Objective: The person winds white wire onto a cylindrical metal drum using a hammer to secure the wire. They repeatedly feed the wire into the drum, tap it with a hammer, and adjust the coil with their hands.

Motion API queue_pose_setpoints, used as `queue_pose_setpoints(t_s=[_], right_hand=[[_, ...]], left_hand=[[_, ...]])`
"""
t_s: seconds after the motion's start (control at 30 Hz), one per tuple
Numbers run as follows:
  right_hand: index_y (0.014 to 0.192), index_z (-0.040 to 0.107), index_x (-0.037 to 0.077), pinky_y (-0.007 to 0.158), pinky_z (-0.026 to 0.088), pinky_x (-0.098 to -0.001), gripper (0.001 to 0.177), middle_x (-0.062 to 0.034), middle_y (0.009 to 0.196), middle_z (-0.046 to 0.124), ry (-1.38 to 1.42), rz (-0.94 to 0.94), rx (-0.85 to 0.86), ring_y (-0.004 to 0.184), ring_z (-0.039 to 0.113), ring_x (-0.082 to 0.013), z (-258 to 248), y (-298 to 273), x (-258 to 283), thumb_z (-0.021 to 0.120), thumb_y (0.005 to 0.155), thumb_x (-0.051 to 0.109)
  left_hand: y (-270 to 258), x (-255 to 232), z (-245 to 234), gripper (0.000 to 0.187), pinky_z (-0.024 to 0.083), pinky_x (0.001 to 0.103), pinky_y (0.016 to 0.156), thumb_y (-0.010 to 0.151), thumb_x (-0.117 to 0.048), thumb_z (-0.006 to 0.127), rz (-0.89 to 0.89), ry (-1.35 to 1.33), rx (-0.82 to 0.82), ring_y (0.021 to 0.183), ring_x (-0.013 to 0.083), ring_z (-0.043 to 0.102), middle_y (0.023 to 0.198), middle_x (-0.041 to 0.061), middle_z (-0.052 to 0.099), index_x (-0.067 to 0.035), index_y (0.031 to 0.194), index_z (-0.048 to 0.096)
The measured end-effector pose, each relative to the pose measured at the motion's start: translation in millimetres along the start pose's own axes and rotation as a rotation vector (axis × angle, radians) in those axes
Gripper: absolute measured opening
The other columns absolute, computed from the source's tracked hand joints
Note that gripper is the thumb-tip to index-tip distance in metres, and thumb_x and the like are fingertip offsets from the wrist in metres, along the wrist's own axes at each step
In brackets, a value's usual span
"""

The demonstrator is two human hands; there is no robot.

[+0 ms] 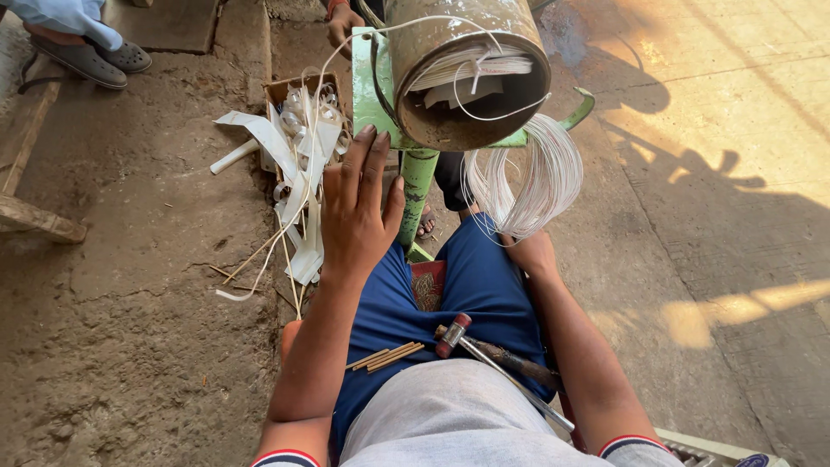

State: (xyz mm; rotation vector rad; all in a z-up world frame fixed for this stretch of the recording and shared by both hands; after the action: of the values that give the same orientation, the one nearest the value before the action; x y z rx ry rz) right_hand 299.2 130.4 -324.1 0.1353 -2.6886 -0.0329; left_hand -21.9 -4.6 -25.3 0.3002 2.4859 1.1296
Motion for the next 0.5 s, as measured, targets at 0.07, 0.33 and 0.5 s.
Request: queue_pose_setpoints(t_s=[0.07,0.33,0.5], right_hand=[[0.113,0.076,0.012,0.088,0.054,-0.0528,0.040,-0.0220,0.111,0.073,0.004,0.016,0.013,0.103,0.068,-0.0444,2.9,-1.3,-3.3,0.061,0.093,0.043],[0.112,0.076,0.014,0.087,0.054,-0.0538,0.039,-0.0223,0.107,0.074,0.025,0.031,0.016,0.100,0.068,-0.0450,-1.7,-3.8,-1.9,0.061,0.093,0.044],[0.107,0.077,0.012,0.084,0.053,-0.0545,0.036,-0.0237,0.103,0.073,0.081,-0.054,-0.037,0.097,0.068,-0.0452,-11.0,0.7,1.4,0.063,0.087,0.039]], left_hand=[[-1.2,0.4,1.8,0.050,0.055,0.044,0.111,0.109,-0.022,0.064,0.022,-0.030,-0.074,0.135,0.0314,0.057,0.156,0.013,0.047,-0.008,0.154,0.047],[-6.2,-5.5,3.7,0.050,0.061,0.043,0.108,0.110,-0.021,0.062,0.020,-0.065,-0.118,0.141,0.0356,0.057,0.155,0.017,0.045,-0.007,0.154,0.043],[0.0,-9.1,4.9,0.052,0.061,0.044,0.107,0.107,-0.022,0.062,0.012,-0.065,-0.091,0.141,0.0376,0.056,0.156,0.020,0.043,-0.005,0.153,0.043]])
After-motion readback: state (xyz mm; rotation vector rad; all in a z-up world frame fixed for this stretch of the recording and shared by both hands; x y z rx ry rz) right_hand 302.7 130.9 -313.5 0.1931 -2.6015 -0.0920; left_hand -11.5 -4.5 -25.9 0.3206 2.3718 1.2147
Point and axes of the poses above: each hand's wrist, its own y-axis towards the middle knuckle, its own z-axis out of the palm, x = y × z, the point moved 10 cm from there along y, towards the middle knuckle
